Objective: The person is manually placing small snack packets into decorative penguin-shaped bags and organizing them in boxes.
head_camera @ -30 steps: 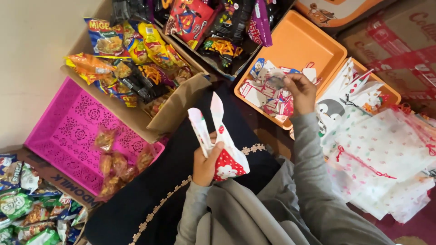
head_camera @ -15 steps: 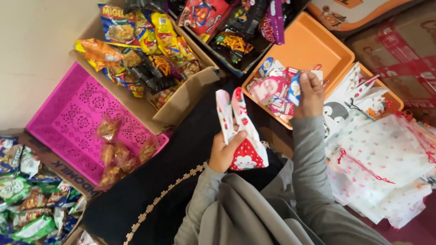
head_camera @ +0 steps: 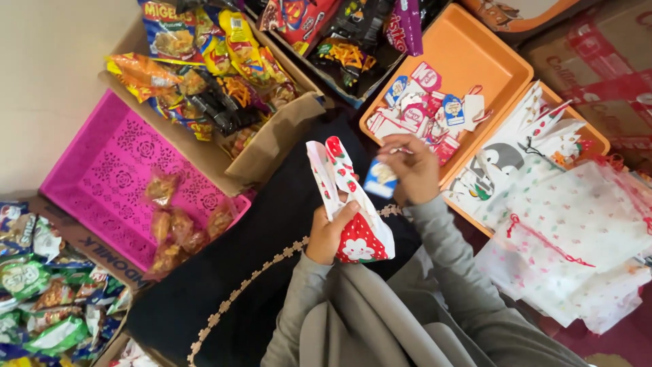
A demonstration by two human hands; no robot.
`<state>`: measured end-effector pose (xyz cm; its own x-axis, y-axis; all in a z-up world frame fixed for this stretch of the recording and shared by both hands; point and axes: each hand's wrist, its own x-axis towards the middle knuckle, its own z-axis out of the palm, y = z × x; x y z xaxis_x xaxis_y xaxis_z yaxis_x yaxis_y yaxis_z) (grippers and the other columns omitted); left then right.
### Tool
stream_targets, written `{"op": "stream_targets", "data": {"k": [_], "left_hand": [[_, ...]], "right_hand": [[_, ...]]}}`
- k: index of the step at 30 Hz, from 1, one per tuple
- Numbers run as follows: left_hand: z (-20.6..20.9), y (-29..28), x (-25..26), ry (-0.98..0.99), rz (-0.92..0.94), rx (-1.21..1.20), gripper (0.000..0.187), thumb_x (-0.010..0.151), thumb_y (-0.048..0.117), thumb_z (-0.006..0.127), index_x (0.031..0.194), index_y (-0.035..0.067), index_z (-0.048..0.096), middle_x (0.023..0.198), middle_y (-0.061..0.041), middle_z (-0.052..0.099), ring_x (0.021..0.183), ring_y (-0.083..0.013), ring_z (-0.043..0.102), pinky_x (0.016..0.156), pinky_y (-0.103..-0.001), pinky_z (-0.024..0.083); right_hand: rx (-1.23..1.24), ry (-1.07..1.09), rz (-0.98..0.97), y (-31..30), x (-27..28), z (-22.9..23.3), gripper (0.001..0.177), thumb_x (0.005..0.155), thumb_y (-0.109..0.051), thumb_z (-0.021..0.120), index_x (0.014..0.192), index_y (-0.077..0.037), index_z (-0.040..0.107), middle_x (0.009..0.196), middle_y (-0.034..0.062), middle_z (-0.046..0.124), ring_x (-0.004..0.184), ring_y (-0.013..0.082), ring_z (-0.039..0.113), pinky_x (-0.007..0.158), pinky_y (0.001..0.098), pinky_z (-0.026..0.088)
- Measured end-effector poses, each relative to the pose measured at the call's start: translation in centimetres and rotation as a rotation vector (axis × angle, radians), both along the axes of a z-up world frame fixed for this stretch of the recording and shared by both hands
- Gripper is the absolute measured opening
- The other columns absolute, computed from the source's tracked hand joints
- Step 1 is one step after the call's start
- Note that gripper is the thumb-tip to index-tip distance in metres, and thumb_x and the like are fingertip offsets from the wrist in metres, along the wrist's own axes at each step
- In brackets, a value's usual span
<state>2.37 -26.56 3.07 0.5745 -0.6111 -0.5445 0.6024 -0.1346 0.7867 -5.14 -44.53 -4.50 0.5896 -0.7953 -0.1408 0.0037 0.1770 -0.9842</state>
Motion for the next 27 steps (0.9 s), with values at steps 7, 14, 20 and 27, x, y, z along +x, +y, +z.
{"op": "stream_targets", "data": {"k": [7,14,20,27], "left_hand": [[-1.1,4.7,0.8,-0.189,0.078,0.037,0.021,0.088,0.023,0.082,0.093,0.003,0.077,0.089,-0.015,0.077,0.083,-0.0184,0.069,0.082,-0.038,0.057],[-2.3,10.8,0.4,-0.591,0.173,0.236,0.016,0.088,0.016,0.078,0.093,0.001,0.08,0.094,-0.016,0.077,0.087,-0.0277,0.075,0.082,-0.04,0.057],[-3.0,13.7,-1.9,-1.272,0.123,0.44,0.012,0.094,0.016,0.067,0.1,0.016,0.077,0.102,-0.001,0.073,0.085,-0.0235,0.07,0.074,-0.034,0.055],[-4.9,17.0,-2.1,-0.911,0.293,0.137,0.014,0.096,0.018,0.065,0.103,0.011,0.076,0.102,-0.01,0.074,0.091,-0.0339,0.071,0.081,-0.04,0.057]], "right_hand": [[-0.263,-0.084,0.347,5.4,3.1,5.0,0.017,0.082,0.001,0.085,0.097,-0.002,0.08,0.081,0.0086,0.071,0.066,0.0095,0.062,0.063,0.0228,0.054],[-0.559,-0.061,0.483,8.3,5.0,5.2,0.011,0.091,0.002,0.076,0.086,-0.008,0.075,0.09,0.0086,0.072,0.078,0.0231,0.07,0.074,0.0331,0.057],[-0.584,-0.052,0.56,13.1,6.7,3.0,0.018,0.097,0.006,0.064,0.097,-0.004,0.079,0.1,0.0148,0.067,0.085,0.0277,0.071,0.08,0.039,0.06],[0.3,-0.007,0.555,18.5,8.5,2.1,0.018,0.097,0.005,0.058,0.104,0.009,0.073,0.075,0.0144,0.07,0.067,0.0151,0.071,0.061,0.0271,0.061]]}}
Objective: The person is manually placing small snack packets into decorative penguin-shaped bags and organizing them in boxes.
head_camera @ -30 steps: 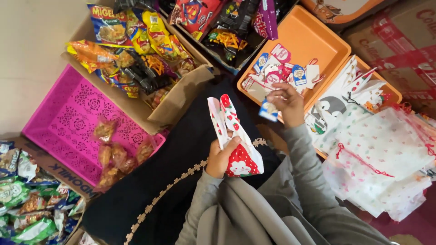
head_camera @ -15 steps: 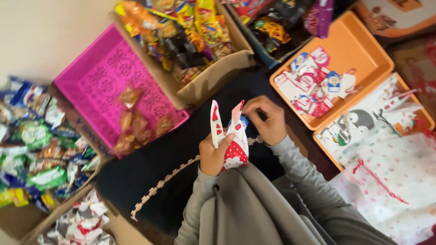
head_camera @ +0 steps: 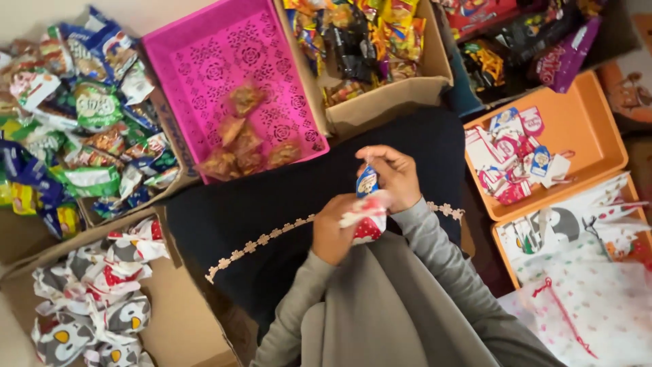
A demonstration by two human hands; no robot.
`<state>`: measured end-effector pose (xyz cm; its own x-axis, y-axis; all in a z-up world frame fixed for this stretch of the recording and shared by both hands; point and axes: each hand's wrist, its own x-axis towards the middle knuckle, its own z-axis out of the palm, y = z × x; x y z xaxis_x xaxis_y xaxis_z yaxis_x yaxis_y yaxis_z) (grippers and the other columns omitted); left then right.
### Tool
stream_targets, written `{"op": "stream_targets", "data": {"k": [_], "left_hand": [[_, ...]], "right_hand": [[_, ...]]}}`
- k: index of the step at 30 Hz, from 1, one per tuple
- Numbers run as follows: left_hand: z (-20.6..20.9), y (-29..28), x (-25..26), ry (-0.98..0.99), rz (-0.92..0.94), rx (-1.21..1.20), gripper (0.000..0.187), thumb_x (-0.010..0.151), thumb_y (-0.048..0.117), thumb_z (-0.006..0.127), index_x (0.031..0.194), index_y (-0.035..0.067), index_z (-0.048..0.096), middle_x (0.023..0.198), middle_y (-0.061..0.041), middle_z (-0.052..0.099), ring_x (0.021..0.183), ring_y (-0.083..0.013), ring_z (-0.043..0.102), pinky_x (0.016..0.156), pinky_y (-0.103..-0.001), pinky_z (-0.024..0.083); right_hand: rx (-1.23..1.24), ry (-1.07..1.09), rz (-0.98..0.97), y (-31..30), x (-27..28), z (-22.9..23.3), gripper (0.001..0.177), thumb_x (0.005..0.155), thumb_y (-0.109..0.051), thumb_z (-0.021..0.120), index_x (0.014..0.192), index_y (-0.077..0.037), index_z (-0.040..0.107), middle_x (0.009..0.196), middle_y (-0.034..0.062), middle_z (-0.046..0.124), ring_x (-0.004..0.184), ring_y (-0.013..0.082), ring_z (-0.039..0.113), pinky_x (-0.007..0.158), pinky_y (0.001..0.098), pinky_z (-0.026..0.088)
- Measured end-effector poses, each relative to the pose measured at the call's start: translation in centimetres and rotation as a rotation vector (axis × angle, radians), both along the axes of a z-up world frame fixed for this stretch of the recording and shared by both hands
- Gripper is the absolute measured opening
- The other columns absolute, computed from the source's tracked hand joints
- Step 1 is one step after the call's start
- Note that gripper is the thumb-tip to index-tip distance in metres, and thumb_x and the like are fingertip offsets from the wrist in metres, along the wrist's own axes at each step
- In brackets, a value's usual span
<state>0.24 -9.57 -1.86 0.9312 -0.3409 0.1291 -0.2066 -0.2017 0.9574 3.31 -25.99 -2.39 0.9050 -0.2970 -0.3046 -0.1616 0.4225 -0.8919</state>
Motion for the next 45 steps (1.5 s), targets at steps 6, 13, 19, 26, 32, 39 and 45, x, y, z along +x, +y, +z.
{"op": "stream_targets", "data": {"k": [6,13,19,26,32,39,45], "left_hand": [[5.2,4.8,2.6,0.387,0.254,-0.157,0.02,0.094,0.02,0.07,0.095,-0.001,0.073,0.089,-0.015,0.076,0.086,-0.0239,0.067,0.087,-0.043,0.053],[-0.7,5.0,3.2,0.201,0.223,-0.08,0.024,0.085,0.006,0.076,0.108,0.009,0.075,0.087,-0.01,0.069,0.087,-0.0262,0.071,0.085,-0.039,0.054],[-0.2,6.4,3.6,0.092,0.176,0.061,0.023,0.082,0.005,0.077,0.103,0.014,0.075,0.084,-0.007,0.068,0.08,-0.028,0.068,0.078,-0.036,0.055],[3.3,6.4,4.4,0.165,0.06,-0.33,0.049,0.078,0.0,0.063,0.125,0.007,0.073,0.115,-0.017,0.07,0.106,-0.0278,0.067,0.094,-0.04,0.053],[0.0,5.2,2.7,0.268,0.258,-0.454,0.031,0.076,-0.008,0.069,0.105,0.0,0.077,0.099,-0.017,0.071,0.093,-0.0229,0.07,0.087,-0.034,0.056],[1.0,5.9,3.2,0.075,0.192,-0.328,0.009,0.08,0.0,0.072,0.087,0.005,0.074,0.096,-0.012,0.066,0.09,-0.0241,0.066,0.087,-0.035,0.055],[0.6,6.1,4.4,0.09,0.087,-0.317,0.012,0.079,-0.003,0.065,0.089,0.003,0.066,0.098,-0.015,0.061,0.092,-0.0267,0.063,0.088,-0.042,0.051]], "right_hand": [[-0.483,-0.238,0.225,-2.7,0.1,4.0,0.023,0.091,0.014,0.061,0.101,0.003,0.078,0.094,0.0175,0.073,0.084,0.0234,0.068,0.083,0.0361,0.054],[-0.652,-0.339,0.432,3.2,-0.1,5.7,0.019,0.085,0.003,0.078,0.104,-0.002,0.08,0.102,0.0148,0.076,0.091,0.0278,0.074,0.083,0.0377,0.057],[-0.752,-0.309,0.408,4.9,0.3,5.3,0.02,0.085,0.002,0.076,0.103,-0.006,0.081,0.095,0.009,0.073,0.063,0.0162,0.061,0.055,0.0277,0.049],[-0.537,-0.351,0.572,3.8,1.1,2.3,0.012,0.08,-0.009,0.086,0.09,-0.006,0.079,0.097,0.0087,0.065,0.071,0.0162,0.056,0.059,0.0282,0.052],[-0.382,-0.393,0.558,4.3,2.1,2.0,0.014,0.08,-0.013,0.089,0.085,-0.005,0.078,0.103,0.0113,0.061,0.08,0.0155,0.056,0.067,0.027,0.051],[-0.264,-0.321,0.636,3.4,2.0,2.0,0.011,0.081,-0.004,0.085,0.087,0.0,0.077,0.1,0.0152,0.065,0.084,0.0163,0.062,0.073,0.0282,0.054],[-0.385,-0.336,0.675,3.5,1.9,0.9,0.008,0.091,-0.006,0.077,0.094,-0.001,0.071,0.1,0.0142,0.062,0.089,0.0222,0.063,0.08,0.0355,0.052]]}}
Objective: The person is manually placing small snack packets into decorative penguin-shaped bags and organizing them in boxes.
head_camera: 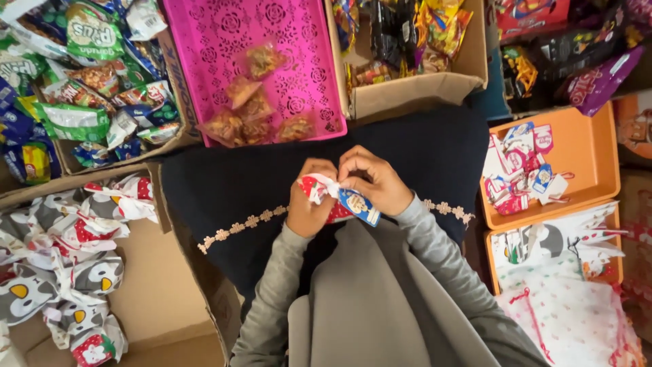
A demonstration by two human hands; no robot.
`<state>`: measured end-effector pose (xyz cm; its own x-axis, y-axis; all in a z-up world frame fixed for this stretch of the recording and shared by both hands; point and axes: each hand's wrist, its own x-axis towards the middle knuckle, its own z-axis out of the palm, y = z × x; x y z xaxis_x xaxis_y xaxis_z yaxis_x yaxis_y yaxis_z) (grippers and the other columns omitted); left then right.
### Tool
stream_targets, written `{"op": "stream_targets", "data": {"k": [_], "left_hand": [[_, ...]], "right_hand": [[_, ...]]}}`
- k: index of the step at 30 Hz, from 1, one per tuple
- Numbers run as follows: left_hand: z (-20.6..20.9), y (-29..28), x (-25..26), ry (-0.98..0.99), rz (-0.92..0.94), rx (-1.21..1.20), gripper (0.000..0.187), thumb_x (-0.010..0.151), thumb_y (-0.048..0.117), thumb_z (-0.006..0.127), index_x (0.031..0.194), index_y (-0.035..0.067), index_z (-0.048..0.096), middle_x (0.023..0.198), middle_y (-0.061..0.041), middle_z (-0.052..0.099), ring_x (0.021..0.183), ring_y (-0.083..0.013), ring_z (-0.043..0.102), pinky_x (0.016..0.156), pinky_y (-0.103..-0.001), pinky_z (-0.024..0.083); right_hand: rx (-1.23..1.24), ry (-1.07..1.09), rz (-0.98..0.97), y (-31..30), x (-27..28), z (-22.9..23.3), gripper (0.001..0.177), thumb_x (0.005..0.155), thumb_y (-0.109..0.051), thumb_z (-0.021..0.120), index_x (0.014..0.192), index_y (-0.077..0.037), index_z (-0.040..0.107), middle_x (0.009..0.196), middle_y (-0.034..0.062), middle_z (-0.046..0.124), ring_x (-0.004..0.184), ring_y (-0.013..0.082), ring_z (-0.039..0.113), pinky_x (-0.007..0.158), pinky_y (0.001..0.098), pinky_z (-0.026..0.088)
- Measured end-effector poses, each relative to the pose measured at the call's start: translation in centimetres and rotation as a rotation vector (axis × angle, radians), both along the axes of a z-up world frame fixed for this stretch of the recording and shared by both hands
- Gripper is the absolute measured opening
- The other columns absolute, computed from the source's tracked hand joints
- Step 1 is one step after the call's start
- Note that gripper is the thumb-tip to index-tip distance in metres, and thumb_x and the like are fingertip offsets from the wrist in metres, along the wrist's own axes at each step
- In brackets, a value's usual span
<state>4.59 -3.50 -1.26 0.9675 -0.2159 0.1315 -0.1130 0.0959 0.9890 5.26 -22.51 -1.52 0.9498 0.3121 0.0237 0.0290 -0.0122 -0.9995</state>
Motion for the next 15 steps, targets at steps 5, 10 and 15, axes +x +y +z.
{"op": "stream_targets", "data": {"k": [5,10,15], "left_hand": [[-1.2,0.6,0.4,0.081,-0.115,-0.031,0.005,0.084,0.003,0.066,0.087,0.002,0.062,0.103,-0.015,0.058,0.095,-0.0252,0.059,0.09,-0.04,0.048],[-5.4,0.9,-0.2,0.083,-0.106,-0.168,0.02,0.083,0.015,0.078,0.08,0.01,0.058,0.113,-0.015,0.059,0.101,-0.0232,0.058,0.094,-0.037,0.044],[-7.1,-0.3,0.1,0.092,-0.052,-0.155,0.024,0.084,0.009,0.08,0.08,0.007,0.056,0.097,-0.013,0.06,0.094,-0.026,0.06,0.091,-0.035,0.044]], "right_hand": [[0.055,0.029,-0.021,-0.5,-0.1,-2.7,0.005,0.096,-0.004,0.071,0.096,-0.001,0.068,0.1,0.013,0.063,0.088,0.0215,0.061,0.079,0.0352,0.05],[0.27,0.181,-0.268,-1.4,-0.6,-6.4,0.004,0.103,-0.003,0.058,0.105,-0.001,0.061,0.102,0.0137,0.063,0.069,0.0149,0.065,0.056,0.0245,0.053],[0.179,0.111,-0.155,0.2,-0.9,-1.6,0.019,0.094,0.004,0.068,0.113,0.004,0.067,0.109,0.0176,0.064,0.064,0.0119,0.062,0.053,0.023,0.053]]}}
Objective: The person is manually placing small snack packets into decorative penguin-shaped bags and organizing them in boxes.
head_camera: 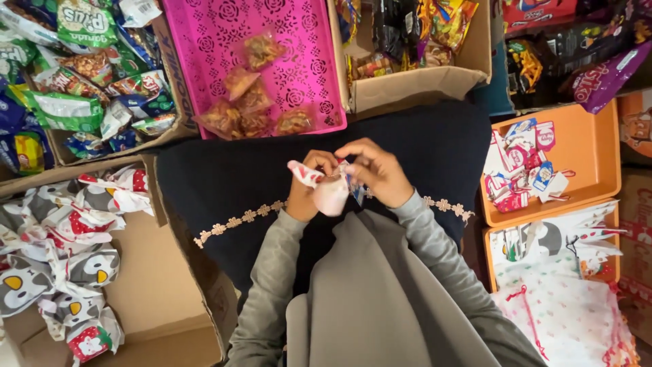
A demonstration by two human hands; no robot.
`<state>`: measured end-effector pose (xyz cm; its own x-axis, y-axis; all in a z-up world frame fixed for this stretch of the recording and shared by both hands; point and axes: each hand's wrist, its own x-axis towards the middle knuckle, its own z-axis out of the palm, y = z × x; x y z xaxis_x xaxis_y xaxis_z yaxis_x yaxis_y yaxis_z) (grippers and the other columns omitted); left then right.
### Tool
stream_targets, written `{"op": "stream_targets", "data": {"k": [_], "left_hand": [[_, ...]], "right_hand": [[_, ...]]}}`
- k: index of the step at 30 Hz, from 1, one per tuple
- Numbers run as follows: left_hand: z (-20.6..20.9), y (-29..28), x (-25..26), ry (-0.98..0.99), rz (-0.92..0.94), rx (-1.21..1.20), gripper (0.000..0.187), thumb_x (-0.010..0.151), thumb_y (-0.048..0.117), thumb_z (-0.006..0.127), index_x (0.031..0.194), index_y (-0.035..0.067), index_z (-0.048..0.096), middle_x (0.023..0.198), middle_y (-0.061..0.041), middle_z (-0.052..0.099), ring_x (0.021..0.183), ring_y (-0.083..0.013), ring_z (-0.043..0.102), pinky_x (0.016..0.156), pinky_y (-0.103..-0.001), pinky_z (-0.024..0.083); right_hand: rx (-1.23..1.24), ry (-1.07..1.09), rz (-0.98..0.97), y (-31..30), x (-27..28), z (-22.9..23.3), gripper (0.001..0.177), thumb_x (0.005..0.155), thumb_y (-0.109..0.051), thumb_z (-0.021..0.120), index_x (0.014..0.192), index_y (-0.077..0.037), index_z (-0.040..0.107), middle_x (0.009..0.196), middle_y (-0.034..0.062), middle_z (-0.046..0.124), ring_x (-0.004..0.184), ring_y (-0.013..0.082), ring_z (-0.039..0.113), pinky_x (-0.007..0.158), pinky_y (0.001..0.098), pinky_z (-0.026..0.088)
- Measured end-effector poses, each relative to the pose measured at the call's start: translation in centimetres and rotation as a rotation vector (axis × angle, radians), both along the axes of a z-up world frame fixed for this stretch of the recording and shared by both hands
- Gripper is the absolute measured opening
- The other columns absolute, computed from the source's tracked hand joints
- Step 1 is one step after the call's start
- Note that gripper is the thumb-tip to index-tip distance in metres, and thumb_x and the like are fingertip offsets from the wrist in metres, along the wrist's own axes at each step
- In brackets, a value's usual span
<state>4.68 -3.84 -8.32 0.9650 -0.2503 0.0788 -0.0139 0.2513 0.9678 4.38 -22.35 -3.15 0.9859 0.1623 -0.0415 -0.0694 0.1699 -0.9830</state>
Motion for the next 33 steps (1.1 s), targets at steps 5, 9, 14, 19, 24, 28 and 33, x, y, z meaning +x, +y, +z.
{"op": "stream_targets", "data": {"k": [5,9,14,19,24,28,33], "left_hand": [[-1.3,0.2,-1.0,0.119,0.015,0.06,0.007,0.09,0.003,0.07,0.091,0.002,0.063,0.101,-0.015,0.063,0.09,-0.021,0.058,0.085,-0.034,0.045],[0.3,0.3,-0.8,0.13,0.055,0.125,0.009,0.092,0.006,0.07,0.1,0.001,0.067,0.102,-0.014,0.068,0.088,-0.0172,0.06,0.082,-0.032,0.047],[1.1,1.1,-0.7,0.152,-0.013,0.016,0.034,0.095,0.012,0.062,0.127,0.0,0.063,0.117,-0.017,0.066,0.107,-0.0236,0.062,0.098,-0.037,0.048],[-2.2,0.5,-2.5,0.159,-0.011,-0.128,0.069,0.085,0.008,0.077,0.149,-0.002,0.05,0.133,-0.019,0.062,0.121,-0.0229,0.06,0.109,-0.037,0.045],[-0.4,-0.8,-1.5,-0.007,0.093,0.07,0.091,0.075,0.006,0.093,0.154,0.004,0.047,0.112,-0.01,0.055,0.104,-0.0166,0.056,0.103,-0.031,0.047],[-0.1,-1.1,-0.8,-0.025,0.151,0.106,0.031,0.081,0.002,0.086,0.111,0.005,0.078,0.099,-0.012,0.065,0.087,-0.0179,0.063,0.083,-0.032,0.052],[0.6,-0.6,-0.6,0.057,0.2,0.139,0.011,0.087,0.009,0.083,0.097,0.007,0.079,0.093,-0.01,0.067,0.083,-0.0179,0.061,0.081,-0.032,0.047]], "right_hand": [[-0.262,-0.094,0.08,0.1,0.4,-1.3,0.026,0.086,0.006,0.077,0.111,0.001,0.073,0.094,0.0139,0.067,0.065,0.0201,0.069,0.054,0.0294,0.057],[-0.396,-0.106,0.083,0.3,0.4,-1.9,0.028,0.083,0.006,0.08,0.108,-0.005,0.072,0.085,0.0086,0.066,0.063,0.0217,0.069,0.054,0.0306,0.057],[-0.244,0.028,-0.032,-0.3,0.4,-4.8,0.02,0.088,0.005,0.077,0.105,-0.004,0.071,0.077,0.0058,0.067,0.062,0.0134,0.067,0.057,0.0247,0.057],[0.02,0.192,-0.131,-1.0,-0.4,-7.5,0.013,0.09,0.003,0.075,0.102,0.0,0.07,0.083,0.0081,0.072,0.07,0.0109,0.071,0.066,0.0229,0.061],[0.044,0.095,-0.003,-0.6,-0.4,-2.9,0.017,0.09,0.004,0.075,0.105,0.003,0.067,0.092,0.0134,0.074,0.084,0.0148,0.07,0.076,0.0299,0.06],[-0.032,0.065,-0.016,-0.5,-0.2,-1.3,0.016,0.089,0.002,0.078,0.101,0.0,0.069,0.092,0.0112,0.076,0.082,0.0121,0.07,0.075,0.0272,0.058],[-0.515,-0.276,-0.021,-0.7,1.2,1.9,0.021,0.089,0.009,0.072,0.089,-0.011,0.076,0.089,0.0021,0.074,0.078,0.0201,0.063,0.076,0.0309,0.052]]}}
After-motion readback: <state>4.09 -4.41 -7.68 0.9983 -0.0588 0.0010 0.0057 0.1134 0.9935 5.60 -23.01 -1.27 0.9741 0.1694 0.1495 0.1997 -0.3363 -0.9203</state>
